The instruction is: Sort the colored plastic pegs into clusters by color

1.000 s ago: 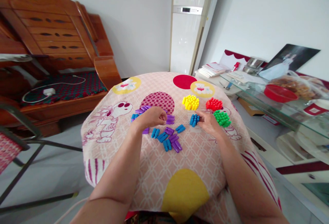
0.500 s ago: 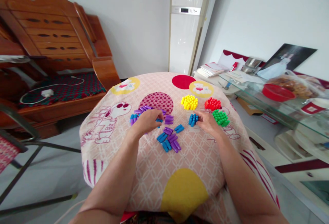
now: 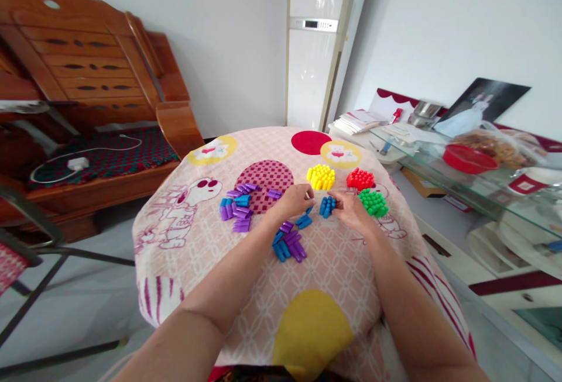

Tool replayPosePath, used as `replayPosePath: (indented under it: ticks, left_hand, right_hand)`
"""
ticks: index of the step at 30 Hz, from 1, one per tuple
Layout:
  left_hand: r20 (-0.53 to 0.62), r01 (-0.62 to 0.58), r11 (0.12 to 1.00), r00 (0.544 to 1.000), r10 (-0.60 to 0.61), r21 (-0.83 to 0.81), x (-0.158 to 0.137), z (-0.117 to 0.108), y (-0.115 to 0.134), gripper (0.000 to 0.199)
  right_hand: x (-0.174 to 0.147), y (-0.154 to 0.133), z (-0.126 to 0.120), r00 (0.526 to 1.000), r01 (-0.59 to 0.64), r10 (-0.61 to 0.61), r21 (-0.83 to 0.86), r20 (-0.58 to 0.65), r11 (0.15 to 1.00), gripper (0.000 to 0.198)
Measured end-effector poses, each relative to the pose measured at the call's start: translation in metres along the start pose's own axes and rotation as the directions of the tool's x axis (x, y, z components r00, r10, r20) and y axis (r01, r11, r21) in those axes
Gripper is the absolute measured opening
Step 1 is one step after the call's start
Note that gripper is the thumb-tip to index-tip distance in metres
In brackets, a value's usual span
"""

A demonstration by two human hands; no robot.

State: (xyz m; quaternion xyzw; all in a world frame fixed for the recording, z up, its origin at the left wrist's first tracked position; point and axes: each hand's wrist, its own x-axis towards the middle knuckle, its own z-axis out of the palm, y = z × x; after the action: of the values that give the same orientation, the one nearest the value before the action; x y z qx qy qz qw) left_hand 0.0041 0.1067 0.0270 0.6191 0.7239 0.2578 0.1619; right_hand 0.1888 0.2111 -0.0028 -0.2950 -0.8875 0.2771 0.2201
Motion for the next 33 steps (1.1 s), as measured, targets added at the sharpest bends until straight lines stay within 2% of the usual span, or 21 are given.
replayPosePath:
  ticks: [2,7,10,13,15,19,22,25,29,33]
  left_hand:
    - [-0.009,-0.009,1.000,1.000,0.009,0.011,0.006,0.004,0.003,0.015]
    - [-0.027,-0.010,1.000,1.000,0.010,-0.023,0.018,0.014,0.004,0.035]
    - [-0.004,-0.043,0.980,0.999,0.043,-0.192,0.017,0.017,-0.005,0.029]
    - [0.125,-0.063,0.909,0.984,0.125,-0.413,0.012,0.018,-0.016,0.052]
    - [0.164,-0.080,0.889,0.972,0.170,-0.451,0.010,0.019,-0.020,0.055]
    - [0.090,-0.124,0.921,0.982,0.168,-0.370,0.009,0.020,-0.019,0.044]
    - [0.029,-0.086,0.940,0.994,0.101,-0.330,0.009,0.018,-0.016,0.039]
    - [0.042,-0.052,0.957,0.997,0.067,-0.287,0.010,0.016,-0.014,0.026]
    - [0.005,-0.002,0.980,1.000,0.003,-0.201,0.012,0.018,-0.010,0.030]
    - [-0.043,0.009,0.978,0.999,-0.018,-0.207,0.014,0.022,-0.008,0.027]
  right_hand:
    - [0.000,-0.001,-0.001,1.000,0.001,-0.001,-0.018,0.004,1.000,0.061]
    - [-0.001,-0.003,-0.003,1.000,-0.004,0.005,-0.029,0.028,1.000,0.062]
    - [-0.001,-0.004,-0.004,1.000,-0.005,0.006,-0.035,0.028,0.999,0.061]
    - [0.000,-0.003,-0.003,0.999,0.012,-0.012,-0.024,0.031,1.000,0.061]
    - [0.000,-0.003,-0.003,0.999,0.017,-0.017,-0.019,0.031,1.000,0.061]
    - [-0.001,-0.001,-0.002,1.000,0.026,-0.026,-0.016,0.015,1.000,0.061]
    - [-0.001,0.000,-0.002,1.000,0.017,-0.017,-0.016,0.022,1.000,0.061]
    - [-0.001,0.000,-0.001,1.000,-0.001,0.002,-0.029,0.022,1.000,0.061]
    - [-0.001,0.000,0.000,1.000,-0.019,0.020,-0.044,0.021,0.999,0.062]
    - [-0.001,0.001,0.000,1.000,-0.010,0.011,-0.053,0.015,0.999,0.062]
